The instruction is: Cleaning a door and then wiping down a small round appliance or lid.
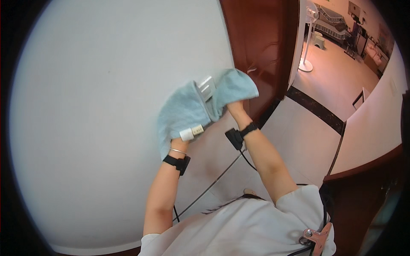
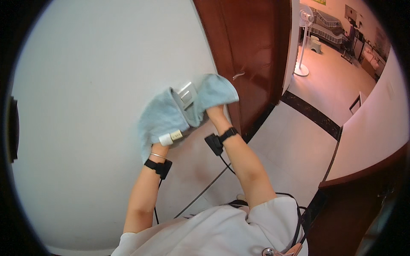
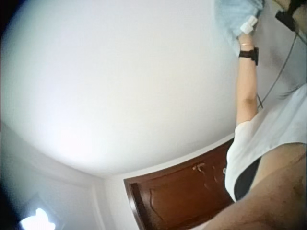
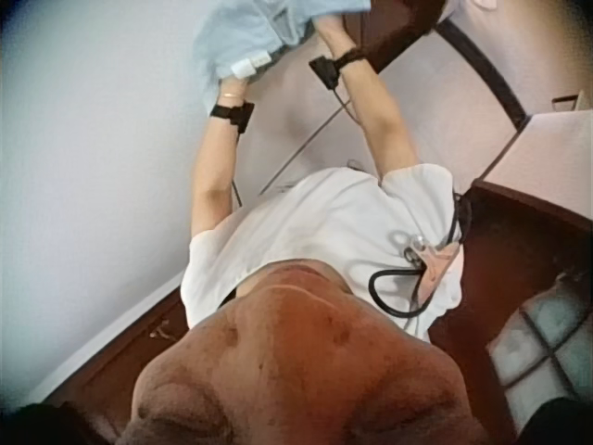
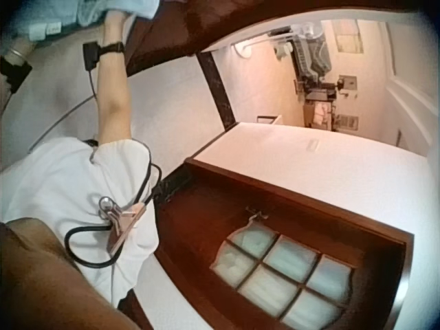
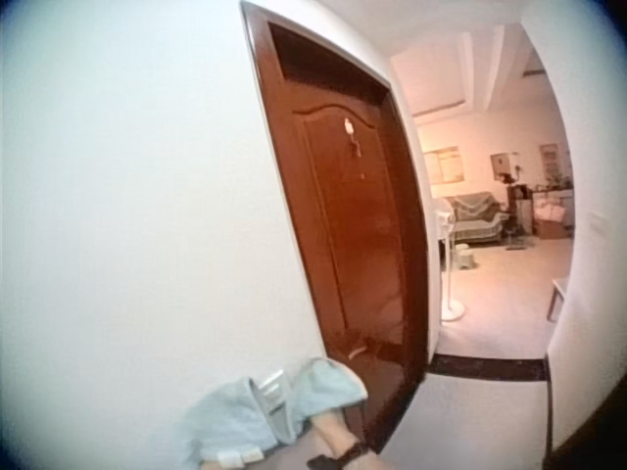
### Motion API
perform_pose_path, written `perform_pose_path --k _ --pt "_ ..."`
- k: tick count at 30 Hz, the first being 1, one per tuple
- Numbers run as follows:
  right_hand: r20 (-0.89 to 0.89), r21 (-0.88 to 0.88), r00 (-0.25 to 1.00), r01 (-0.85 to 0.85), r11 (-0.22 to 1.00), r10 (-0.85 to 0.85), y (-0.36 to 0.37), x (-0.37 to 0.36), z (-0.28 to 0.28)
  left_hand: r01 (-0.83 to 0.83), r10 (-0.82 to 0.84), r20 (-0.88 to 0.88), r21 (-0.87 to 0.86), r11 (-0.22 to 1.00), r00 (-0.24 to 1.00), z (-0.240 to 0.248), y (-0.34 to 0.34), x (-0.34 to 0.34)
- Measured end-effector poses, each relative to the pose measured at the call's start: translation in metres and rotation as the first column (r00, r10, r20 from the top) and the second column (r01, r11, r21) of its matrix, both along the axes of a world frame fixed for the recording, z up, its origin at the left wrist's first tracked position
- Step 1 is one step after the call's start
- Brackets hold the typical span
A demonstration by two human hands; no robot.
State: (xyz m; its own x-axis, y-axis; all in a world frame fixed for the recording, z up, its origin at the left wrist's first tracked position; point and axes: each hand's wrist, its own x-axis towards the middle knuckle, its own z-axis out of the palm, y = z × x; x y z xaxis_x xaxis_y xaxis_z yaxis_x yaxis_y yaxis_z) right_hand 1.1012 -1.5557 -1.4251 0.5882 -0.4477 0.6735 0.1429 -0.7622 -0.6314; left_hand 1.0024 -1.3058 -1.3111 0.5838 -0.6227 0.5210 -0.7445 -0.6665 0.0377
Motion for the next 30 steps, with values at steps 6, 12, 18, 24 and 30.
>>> perform_pose_path --k 6,12,18,24,30 --pt "-0.116 0.054 0.981 -0.152 0.987 0.157 0.154 -0.044 -0.049 -0.073 0.093 -0.122 0.157 0.985 0.988 -0.023 0.069 -0.027" --pt "0.100 -0.034 0.895 -0.434 0.900 0.435 0.218 -0.134 0.005 -0.071 0.129 -0.214 0.259 0.963 0.968 -0.035 0.122 -0.051" --pt "0.207 -0.066 0.855 -0.473 0.879 0.475 0.220 -0.151 0.034 -0.068 0.121 -0.189 0.262 0.963 0.975 -0.032 0.146 -0.057" --pt "0.170 0.281 0.916 -0.397 0.873 0.362 0.155 -0.154 -0.003 0.060 -0.035 -0.136 0.181 0.982 0.990 -0.055 0.065 -0.043" --pt "0.279 0.534 0.946 -0.297 0.792 0.167 0.049 -0.097 0.007 -0.026 0.137 -0.244 0.409 0.912 0.960 -0.053 -0.045 -0.024"
